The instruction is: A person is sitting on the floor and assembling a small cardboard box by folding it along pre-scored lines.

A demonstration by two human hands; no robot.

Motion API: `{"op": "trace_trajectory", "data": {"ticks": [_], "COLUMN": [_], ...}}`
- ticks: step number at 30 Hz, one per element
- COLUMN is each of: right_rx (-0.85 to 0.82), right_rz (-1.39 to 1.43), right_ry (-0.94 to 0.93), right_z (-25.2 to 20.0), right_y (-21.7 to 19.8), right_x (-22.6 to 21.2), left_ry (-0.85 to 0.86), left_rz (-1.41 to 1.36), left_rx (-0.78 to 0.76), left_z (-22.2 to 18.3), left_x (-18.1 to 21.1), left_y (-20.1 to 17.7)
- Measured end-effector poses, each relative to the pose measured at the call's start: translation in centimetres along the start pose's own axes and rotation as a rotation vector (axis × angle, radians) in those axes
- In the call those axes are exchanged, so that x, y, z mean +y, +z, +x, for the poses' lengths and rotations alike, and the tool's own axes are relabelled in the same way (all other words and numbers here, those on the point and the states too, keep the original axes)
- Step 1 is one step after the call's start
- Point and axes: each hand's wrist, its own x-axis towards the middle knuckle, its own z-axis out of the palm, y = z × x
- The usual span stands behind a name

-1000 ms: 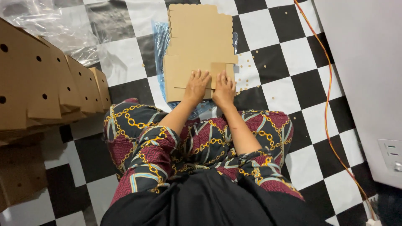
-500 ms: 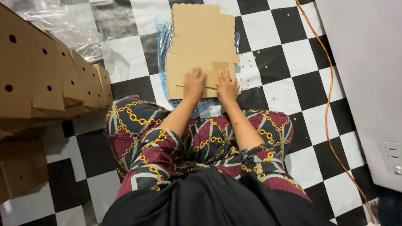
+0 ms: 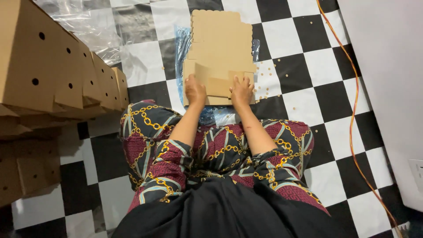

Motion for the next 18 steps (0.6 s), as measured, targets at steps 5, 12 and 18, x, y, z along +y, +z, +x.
{"op": "trace_trajectory", "data": {"ticks": [5, 12, 18], "right_rx": [0.031, 0.051, 0.094], "right_rz": [0.004, -0.057, -0.107], "right_ry": [-0.033, -0.101, -0.146], "right_z": [-0.1, 0.5, -1.1], "right_y": [0.1, 1.6, 1.1], "right_x": [0.1, 1.3, 0.9], "left_ry": [0.375, 0.484, 0.668], "left_rz": [0.075, 0.480, 0.604], "left_rx": [0.070, -0.538, -0.631], "left_z": [-1.7, -5.6, -2.0], "left_x": [1.2, 6.8, 5.7], "left_y": [3.4, -5.4, -4.7]}}
